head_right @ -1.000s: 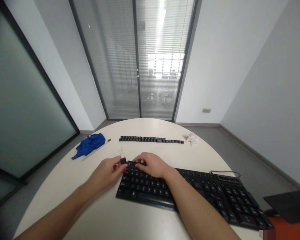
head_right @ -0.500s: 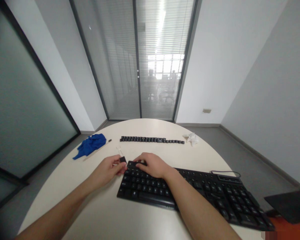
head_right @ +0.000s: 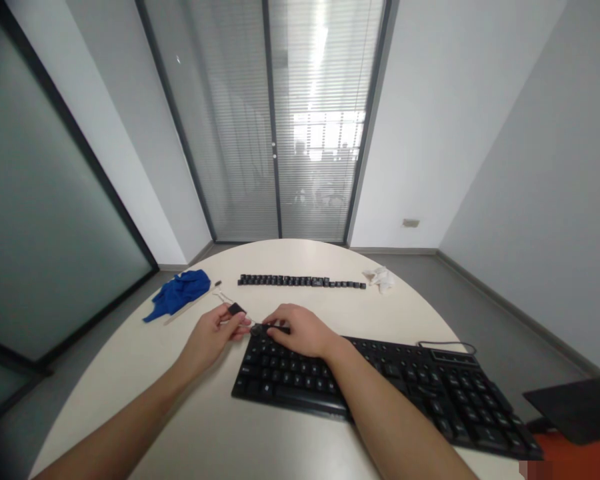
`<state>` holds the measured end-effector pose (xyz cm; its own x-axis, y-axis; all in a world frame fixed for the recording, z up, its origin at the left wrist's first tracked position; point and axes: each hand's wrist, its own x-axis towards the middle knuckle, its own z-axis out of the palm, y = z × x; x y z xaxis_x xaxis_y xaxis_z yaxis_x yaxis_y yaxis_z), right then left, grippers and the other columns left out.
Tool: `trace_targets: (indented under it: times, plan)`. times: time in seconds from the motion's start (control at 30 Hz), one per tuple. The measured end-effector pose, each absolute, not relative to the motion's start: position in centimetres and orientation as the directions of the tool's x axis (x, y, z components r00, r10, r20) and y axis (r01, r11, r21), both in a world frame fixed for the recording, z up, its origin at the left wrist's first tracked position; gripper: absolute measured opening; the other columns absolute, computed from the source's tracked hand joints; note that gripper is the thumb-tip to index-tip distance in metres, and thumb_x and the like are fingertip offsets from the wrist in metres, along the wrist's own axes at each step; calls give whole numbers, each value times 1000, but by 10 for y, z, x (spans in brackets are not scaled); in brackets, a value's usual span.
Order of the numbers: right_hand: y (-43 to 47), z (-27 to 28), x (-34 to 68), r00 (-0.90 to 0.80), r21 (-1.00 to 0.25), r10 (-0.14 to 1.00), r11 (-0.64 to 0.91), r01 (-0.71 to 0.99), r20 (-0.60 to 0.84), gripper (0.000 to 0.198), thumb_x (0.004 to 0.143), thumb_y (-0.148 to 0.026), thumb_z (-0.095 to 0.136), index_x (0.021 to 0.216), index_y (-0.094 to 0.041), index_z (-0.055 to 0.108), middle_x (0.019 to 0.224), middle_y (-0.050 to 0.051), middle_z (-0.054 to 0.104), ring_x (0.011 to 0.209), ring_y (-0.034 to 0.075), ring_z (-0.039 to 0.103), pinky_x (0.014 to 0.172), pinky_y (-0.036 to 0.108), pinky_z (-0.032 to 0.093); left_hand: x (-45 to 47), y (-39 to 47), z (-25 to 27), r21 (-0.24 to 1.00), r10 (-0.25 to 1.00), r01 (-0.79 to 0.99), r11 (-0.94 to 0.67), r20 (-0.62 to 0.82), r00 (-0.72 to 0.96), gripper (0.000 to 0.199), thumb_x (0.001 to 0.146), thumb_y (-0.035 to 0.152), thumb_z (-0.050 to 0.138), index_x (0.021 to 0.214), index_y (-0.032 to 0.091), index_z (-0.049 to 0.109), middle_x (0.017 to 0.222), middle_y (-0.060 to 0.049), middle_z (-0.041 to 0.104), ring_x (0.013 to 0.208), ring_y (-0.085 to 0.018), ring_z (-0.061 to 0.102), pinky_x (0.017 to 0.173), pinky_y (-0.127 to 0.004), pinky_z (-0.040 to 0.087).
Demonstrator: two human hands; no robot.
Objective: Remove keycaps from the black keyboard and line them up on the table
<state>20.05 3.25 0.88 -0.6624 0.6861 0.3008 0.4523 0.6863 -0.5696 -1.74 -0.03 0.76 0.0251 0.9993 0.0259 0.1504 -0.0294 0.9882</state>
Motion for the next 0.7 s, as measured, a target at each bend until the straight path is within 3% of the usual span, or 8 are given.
trace_targets:
  times: [0.13, 0.27, 0.43, 0.53, 0.7]
  plan:
    - [28, 12, 194, -611, -620, 703, 672, 405, 364, 26, 83, -29, 65, 107, -21, 67, 98, 4, 70, 90, 17, 63, 84, 30, 47, -17, 1, 3, 990, 997, 118, -73, 72, 7, 43, 78, 54, 65, 92, 14, 60, 94, -13, 73, 85, -24, 72, 73, -33, 59]
    - [28, 11, 189, -540, -596, 748, 649, 472, 387, 16, 83, -27, 64, 97, -21, 69, 89, 2, 71, 84, 17, 63, 82, 29, 46, -14, 1, -1, 995, 999, 87, -47, 49, -12, 45, 78, 55, 65, 94, 14, 58, 99, -14, 73, 84, -24, 73, 71, -34, 60]
    - [27, 11, 186, -487, -551, 766, 641, 535, 419, 16, 75, -20, 66, 91, -21, 68, 86, 1, 70, 83, 17, 63, 82, 30, 44, -9, 2, -3, 1000, 999, 2, 5, -5, -39, 46, 73, 55, 70, 87, 13, 57, 89, -13, 74, 78, -23, 73, 72, -34, 60]
    - [26, 12, 185, -467, -629, 797, 596, 499, 384, 14, 75, -19, 65, 88, -20, 68, 84, 1, 70, 79, 16, 63, 77, 28, 45, -8, 2, -4, 999, 999, -36, 6, -7, -38, 43, 74, 52, 71, 86, 13, 58, 84, -11, 74, 81, -22, 73, 72, -31, 59]
    - [28, 10, 185, -437, -767, 844, 495, 408, 312, 7, 80, -24, 62, 82, -18, 64, 74, 1, 67, 70, 14, 60, 67, 25, 46, -5, -2, -6, 998, 1000, -65, 4, -2, 28, 42, 76, 49, 71, 93, 13, 58, 93, -14, 74, 85, -23, 72, 68, -30, 59]
